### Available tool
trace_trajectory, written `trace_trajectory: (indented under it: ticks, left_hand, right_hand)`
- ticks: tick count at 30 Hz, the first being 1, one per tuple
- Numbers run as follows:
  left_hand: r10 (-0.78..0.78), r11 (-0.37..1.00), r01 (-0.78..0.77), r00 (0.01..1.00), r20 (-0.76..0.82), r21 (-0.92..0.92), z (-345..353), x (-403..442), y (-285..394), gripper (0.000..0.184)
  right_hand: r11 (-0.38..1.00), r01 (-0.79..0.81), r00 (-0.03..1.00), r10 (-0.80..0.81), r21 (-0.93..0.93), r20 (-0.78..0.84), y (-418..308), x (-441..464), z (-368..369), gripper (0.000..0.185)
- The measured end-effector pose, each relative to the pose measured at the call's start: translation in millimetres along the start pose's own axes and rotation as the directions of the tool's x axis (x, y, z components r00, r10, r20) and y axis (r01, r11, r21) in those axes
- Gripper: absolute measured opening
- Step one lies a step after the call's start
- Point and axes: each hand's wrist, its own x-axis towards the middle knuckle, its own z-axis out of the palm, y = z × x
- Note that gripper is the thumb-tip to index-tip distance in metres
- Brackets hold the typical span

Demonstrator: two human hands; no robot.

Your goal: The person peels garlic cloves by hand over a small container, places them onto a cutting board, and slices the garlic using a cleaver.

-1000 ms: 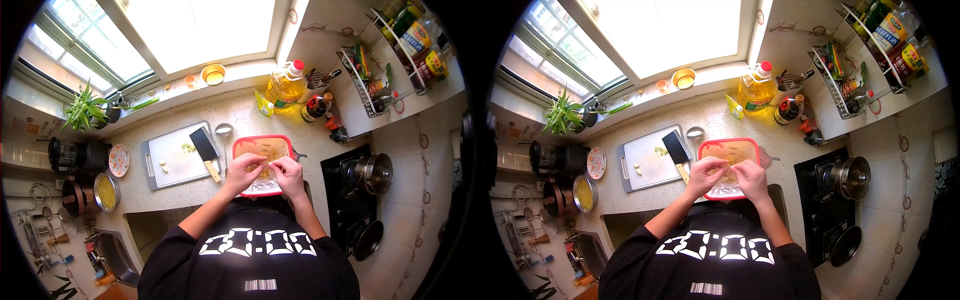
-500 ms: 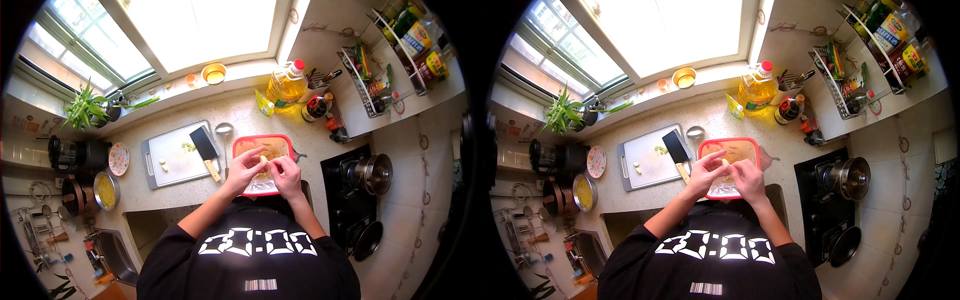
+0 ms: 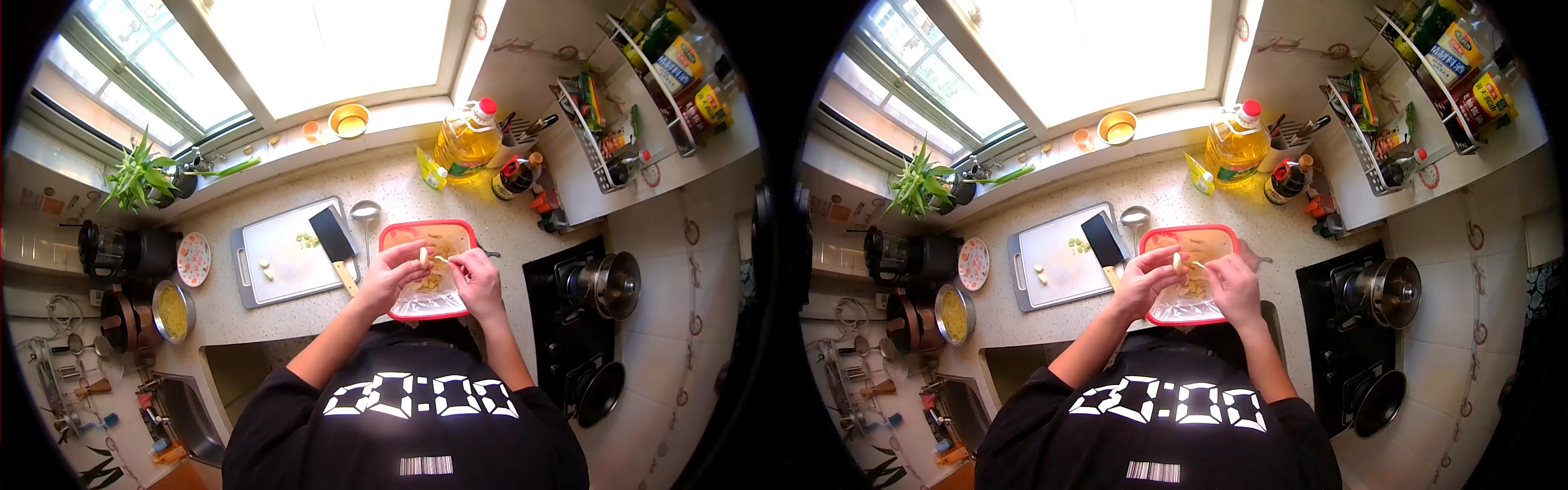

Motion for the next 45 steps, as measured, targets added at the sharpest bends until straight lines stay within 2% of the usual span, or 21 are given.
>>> trace_trajectory:
  ticks: [4,7,10,13,16,19,22,25,28,31,34,37,40,43,45]
  left_hand:
    - [-0.044,0.996,0.043,0.999,-0.018,-0.081,-0.4,1.1,-2.1,0.049]
    - [-0.045,0.991,0.045,0.999,0.003,-0.127,-0.9,1.6,-2.7,0.051]
    - [-0.043,0.986,0.045,0.999,0.020,-0.160,0.5,1.0,-1.0,0.052]
    - [-0.042,0.987,0.045,0.999,0.024,-0.157,1.0,0.7,1.4,0.053]
    - [-0.037,0.982,0.039,0.999,0.013,-0.185,1.6,1.3,1.4,0.052]
    - [-0.025,0.973,0.028,1.000,0.014,-0.231,1.2,2.7,-1.4,0.051]
    - [-0.011,0.972,0.017,1.000,0.028,-0.232,3.2,2.9,-2.8,0.050]
    - [-0.022,0.973,0.028,0.999,0.029,-0.230,5.1,1.9,-1.2,0.050]
    - [0.004,0.979,0.001,1.000,0.024,-0.204,5.3,2.3,-2.0,0.048]
    - [0.042,0.999,-0.043,0.998,-0.051,-0.025,0.0,3.8,-4.7,0.050]
    - [0.066,0.998,-0.067,0.991,-0.116,-0.012,-0.2,4.2,-5.5,0.049]
    - [0.062,0.994,-0.072,0.992,-0.112,-0.086,1.2,4.2,-3.6,0.047]
    - [0.047,0.983,-0.060,0.996,-0.073,-0.175,-2.8,5.5,-5.6,0.045]
    - [0.057,0.975,-0.068,0.997,-0.061,-0.209,-2.7,5.0,-6.9,0.045]
    - [0.063,0.972,-0.072,0.997,-0.047,-0.225,-3.4,4.6,-7.1,0.044]
  right_hand:
    - [0.974,0.119,0.991,-0.105,-0.194,0.084,1.6,0.0,-2.3,0.013]
    - [0.970,0.040,0.984,0.004,-0.241,0.179,4.6,-2.0,-1.2,0.014]
    - [0.972,0.090,0.974,-0.041,-0.217,0.222,9.3,-1.6,-1.2,0.014]
    - [0.951,0.205,0.954,-0.141,-0.231,0.265,12.9,-1.3,-1.9,0.014]
    - [0.967,0.183,0.971,-0.149,-0.178,0.188,4.2,0.3,-2.4,0.014]
    - [0.999,0.030,0.995,-0.027,-0.029,0.097,-4.3,-0.3,-1.5,0.013]
    - [0.998,0.045,0.996,-0.048,0.039,0.074,-25.8,4.7,-5.6,0.011]
    - [0.998,0.044,0.993,-0.049,0.047,0.110,-15.8,1.7,-1.5,0.014]
    - [1.000,0.002,0.993,-0.002,-0.001,0.116,-6.2,-3.0,-0.3,0.016]
    - [0.971,0.027,0.995,-0.002,-0.239,0.104,1.6,-5.3,2.0,0.017]
    - [0.975,-0.034,0.983,0.073,-0.220,0.170,8.9,-9.1,2.3,0.016]
    - [0.917,0.305,0.950,-0.274,-0.257,0.148,8.1,-4.2,2.6,0.013]
    - [0.971,0.086,0.977,-0.038,-0.223,0.212,4.5,-8.2,2.6,0.014]
    - [0.971,0.056,0.977,-0.006,-0.231,0.213,9.0,-8.7,4.9,0.013]
    - [0.947,0.192,0.977,-0.161,-0.256,0.136,6.6,-4.4,4.5,0.014]
